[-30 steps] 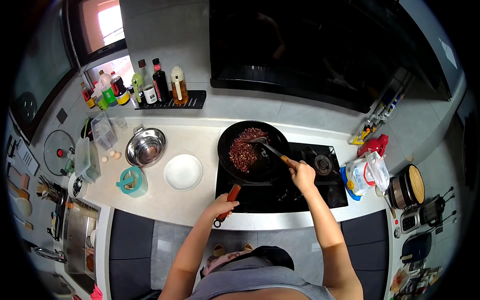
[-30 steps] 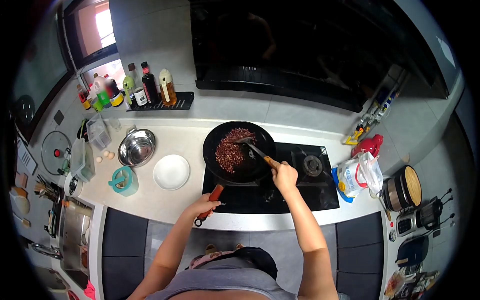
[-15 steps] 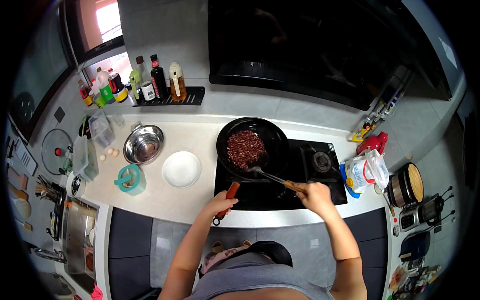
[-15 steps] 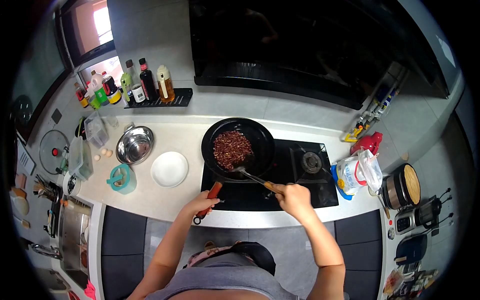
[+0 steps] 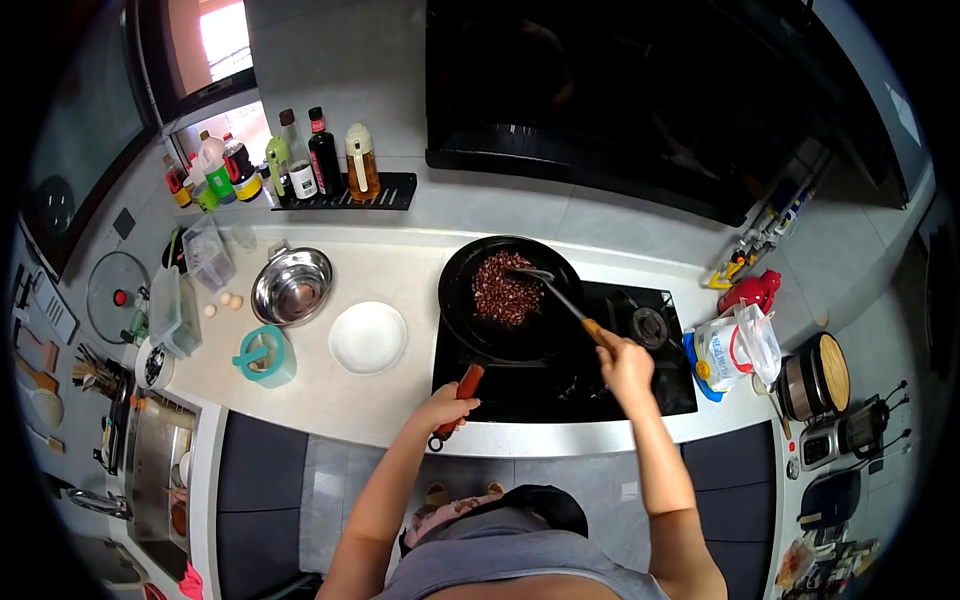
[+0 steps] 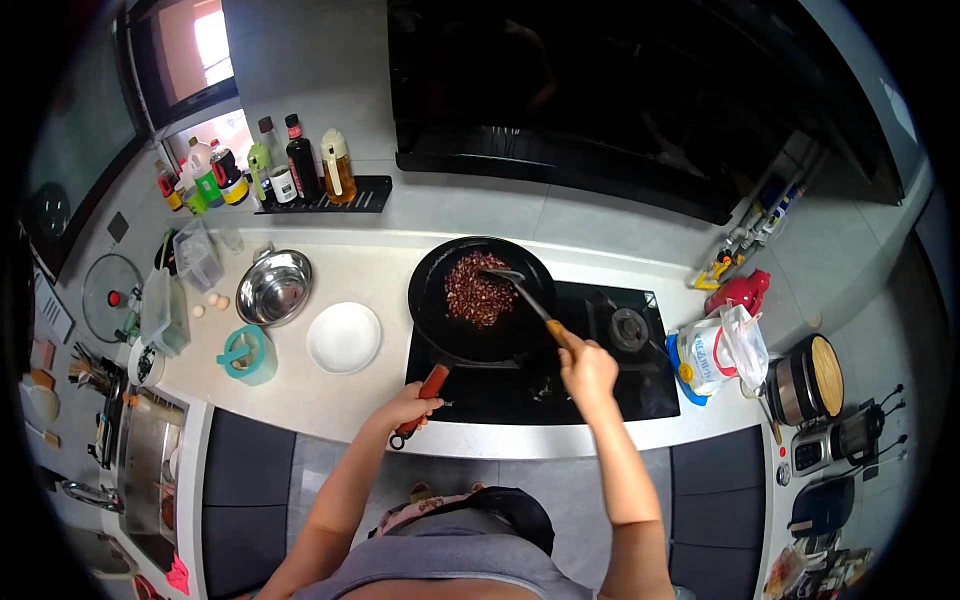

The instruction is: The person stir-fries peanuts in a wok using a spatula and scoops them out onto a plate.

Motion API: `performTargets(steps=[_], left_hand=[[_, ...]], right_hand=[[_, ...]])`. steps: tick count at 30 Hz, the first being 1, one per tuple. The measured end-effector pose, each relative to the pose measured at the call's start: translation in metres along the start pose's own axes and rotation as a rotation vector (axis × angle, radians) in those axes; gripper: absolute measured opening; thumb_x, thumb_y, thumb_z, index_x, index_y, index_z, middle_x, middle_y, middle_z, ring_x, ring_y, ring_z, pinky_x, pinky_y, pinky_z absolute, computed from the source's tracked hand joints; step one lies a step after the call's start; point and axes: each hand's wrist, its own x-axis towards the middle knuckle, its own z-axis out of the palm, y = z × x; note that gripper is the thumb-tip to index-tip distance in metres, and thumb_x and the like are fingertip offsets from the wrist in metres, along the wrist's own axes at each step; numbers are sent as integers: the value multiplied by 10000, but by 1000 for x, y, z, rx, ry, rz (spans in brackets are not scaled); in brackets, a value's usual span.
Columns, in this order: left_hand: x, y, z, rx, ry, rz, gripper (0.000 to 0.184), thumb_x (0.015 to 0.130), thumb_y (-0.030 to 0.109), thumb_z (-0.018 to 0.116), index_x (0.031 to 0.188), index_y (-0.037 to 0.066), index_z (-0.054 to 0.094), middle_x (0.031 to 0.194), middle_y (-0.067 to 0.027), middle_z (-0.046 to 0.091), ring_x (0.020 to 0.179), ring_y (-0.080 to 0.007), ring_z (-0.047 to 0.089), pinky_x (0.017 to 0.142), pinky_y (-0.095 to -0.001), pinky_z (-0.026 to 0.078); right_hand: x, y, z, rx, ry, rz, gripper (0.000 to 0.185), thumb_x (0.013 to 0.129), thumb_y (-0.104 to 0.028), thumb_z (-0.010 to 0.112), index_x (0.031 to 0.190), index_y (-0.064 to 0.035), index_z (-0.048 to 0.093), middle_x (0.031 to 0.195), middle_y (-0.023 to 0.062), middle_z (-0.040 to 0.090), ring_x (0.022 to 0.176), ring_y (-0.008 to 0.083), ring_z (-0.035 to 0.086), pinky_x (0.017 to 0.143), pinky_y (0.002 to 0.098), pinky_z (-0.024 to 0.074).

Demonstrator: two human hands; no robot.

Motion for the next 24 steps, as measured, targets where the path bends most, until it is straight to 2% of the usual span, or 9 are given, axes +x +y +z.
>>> performTargets(steps=[4,7,10,13,18,20,24], left_hand=[[3,-2,-2,12,-11,6,335,814,189,634,987,17,405,733,-71,507,487,-125,494,405,-283,412],[-1,1,-2,5,-17,3,343,813,195,637,993,18,405,739,-72,508,494,-124,499,409,-280,412],[-4,3,-2,-12,-8,-1,340,812,198,640,989,20,411,745,-68,510,499,-122,498,413,-277,413],[-6,6,-1,-16,-7,-18,333,813,197,640,985,22,414,750,-66,511,498,-119,494,416,-276,414],[-3,3,-2,-17,-7,-13,330,816,198,636,984,23,413,740,-64,506,496,-116,489,413,-276,413],[-1,2,-3,-17,-9,-11,330,816,201,637,981,23,414,736,-62,504,494,-115,489,411,-278,412],[-1,1,-1,-10,-12,-8,329,815,204,639,975,24,413,732,-60,504,492,-115,491,406,-280,413]], right_hand=[[-11,19,-72,-126,-100,-105,293,697,-147,690,989,-145,685,741,121,635,683,304,619,626,392,491],[-21,16,-92,-192,-203,-160,281,671,-126,690,947,-176,699,735,95,639,687,267,629,606,372,496],[-24,9,-62,-174,-180,-264,286,661,-121,689,939,-189,701,721,85,626,642,267,625,584,373,502],[-14,-2,-7,-123,-113,-256,280,686,-135,672,962,-183,693,702,100,602,594,278,609,539,383,496],[11,-13,59,-19,18,-176,286,720,-134,654,1002,-172,678,684,112,589,591,290,605,541,388,494],[16,-11,62,16,41,-116,277,728,-134,656,1003,-158,677,704,123,601,620,302,609,565,394,493],[17,2,12,0,30,-33,291,728,-142,675,1018,-145,672,790,147,638,709,322,624,634,393,496]])
